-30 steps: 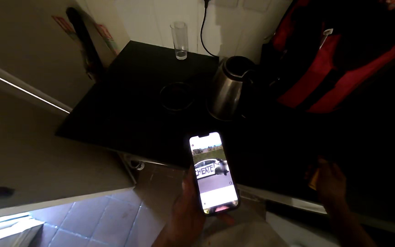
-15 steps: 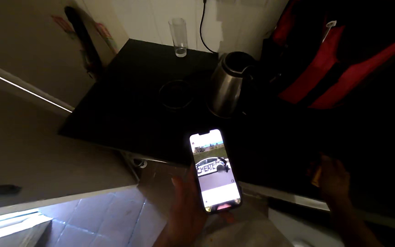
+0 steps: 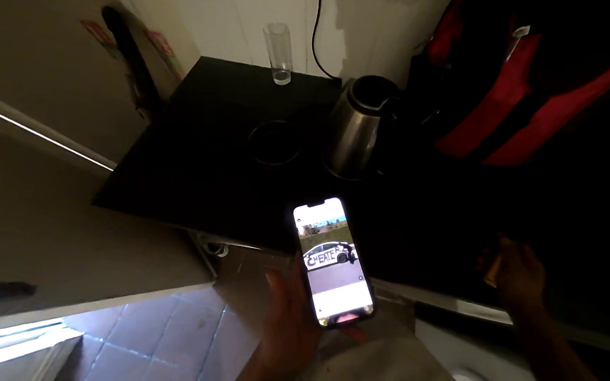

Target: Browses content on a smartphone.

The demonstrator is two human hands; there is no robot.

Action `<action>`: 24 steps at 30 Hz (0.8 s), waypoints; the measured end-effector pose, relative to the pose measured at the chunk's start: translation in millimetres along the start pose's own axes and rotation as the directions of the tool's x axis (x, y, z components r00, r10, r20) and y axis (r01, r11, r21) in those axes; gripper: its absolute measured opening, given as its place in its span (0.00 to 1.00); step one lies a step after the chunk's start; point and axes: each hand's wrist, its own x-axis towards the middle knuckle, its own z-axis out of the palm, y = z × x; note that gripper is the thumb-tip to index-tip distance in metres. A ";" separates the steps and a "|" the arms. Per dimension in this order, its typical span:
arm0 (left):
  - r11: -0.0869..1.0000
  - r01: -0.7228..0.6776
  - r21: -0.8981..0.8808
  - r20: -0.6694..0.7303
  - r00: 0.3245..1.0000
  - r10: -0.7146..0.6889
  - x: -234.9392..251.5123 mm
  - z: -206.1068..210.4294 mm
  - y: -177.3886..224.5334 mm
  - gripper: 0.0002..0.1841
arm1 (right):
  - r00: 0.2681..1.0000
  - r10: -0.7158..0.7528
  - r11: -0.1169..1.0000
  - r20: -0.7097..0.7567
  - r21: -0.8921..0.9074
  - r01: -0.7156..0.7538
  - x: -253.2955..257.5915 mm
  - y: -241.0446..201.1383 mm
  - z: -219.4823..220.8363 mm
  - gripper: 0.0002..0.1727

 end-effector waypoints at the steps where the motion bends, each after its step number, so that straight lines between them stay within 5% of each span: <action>1: 1.000 -0.002 -0.001 0.003 1.000 0.002 -0.1 -0.7 0.3 0.50 | 1.000 -0.001 1.000 -0.002 0.000 0.001 -0.1 -0.2 0.2 0.25; 24: 1.000 -0.009 -0.011 0.048 0.999 0.009 -0.1 -10.0 5.7 0.48 | 1.000 -0.021 1.000 -0.006 0.007 0.021 0.2 1.5 0.2 0.25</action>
